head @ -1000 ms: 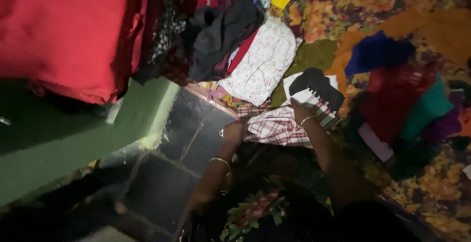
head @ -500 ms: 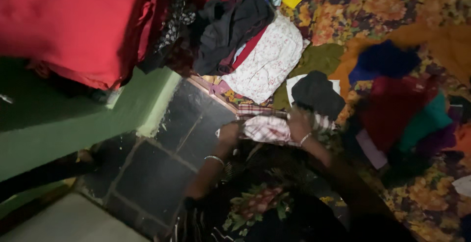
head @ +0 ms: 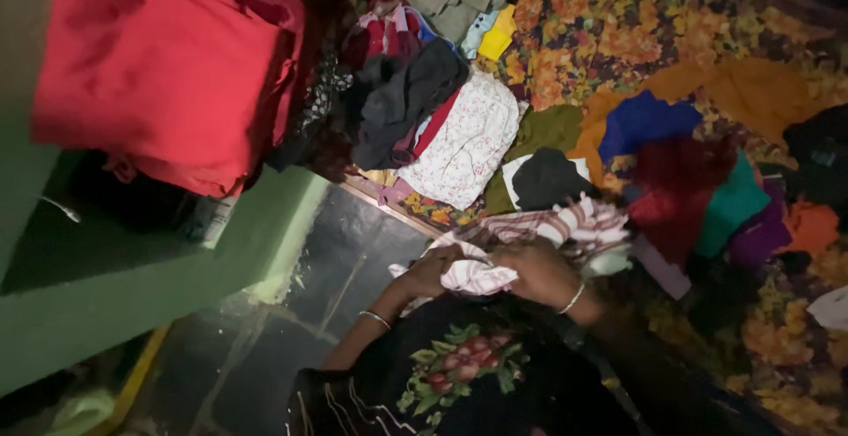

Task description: The person sorts various pieces of colorful clothing on a bed by picking them up and moving them into different piles.

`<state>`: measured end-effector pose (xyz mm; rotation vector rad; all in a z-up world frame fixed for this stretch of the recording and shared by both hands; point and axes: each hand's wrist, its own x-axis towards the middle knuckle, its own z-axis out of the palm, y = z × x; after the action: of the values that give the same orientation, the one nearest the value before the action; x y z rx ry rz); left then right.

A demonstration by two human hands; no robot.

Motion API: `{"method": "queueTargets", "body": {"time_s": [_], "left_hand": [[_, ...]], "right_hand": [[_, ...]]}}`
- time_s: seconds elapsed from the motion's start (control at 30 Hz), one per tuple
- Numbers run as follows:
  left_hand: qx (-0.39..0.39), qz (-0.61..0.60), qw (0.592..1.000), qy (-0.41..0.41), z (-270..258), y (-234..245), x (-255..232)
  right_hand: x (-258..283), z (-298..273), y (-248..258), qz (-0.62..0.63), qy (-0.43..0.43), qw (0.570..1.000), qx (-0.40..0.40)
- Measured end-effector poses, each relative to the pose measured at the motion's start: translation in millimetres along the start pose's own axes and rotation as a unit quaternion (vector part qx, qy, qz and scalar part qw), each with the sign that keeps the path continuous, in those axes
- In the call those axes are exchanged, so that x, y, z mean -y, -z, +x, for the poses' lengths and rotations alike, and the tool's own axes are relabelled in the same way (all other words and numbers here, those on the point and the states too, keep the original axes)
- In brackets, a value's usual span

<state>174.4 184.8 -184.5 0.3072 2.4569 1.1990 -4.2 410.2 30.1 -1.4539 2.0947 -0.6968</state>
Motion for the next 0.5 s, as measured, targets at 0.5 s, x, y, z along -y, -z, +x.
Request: {"method": "queueTargets", "body": {"time_s": [0.5], "left_hand": [[-0.056, -0.486, 0.862, 0.133, -10.8, 72.9, -94.4]], "right_hand": [[13.2, 48.8, 81.7, -0.146, -0.138, 0.954, -0.221]]}}
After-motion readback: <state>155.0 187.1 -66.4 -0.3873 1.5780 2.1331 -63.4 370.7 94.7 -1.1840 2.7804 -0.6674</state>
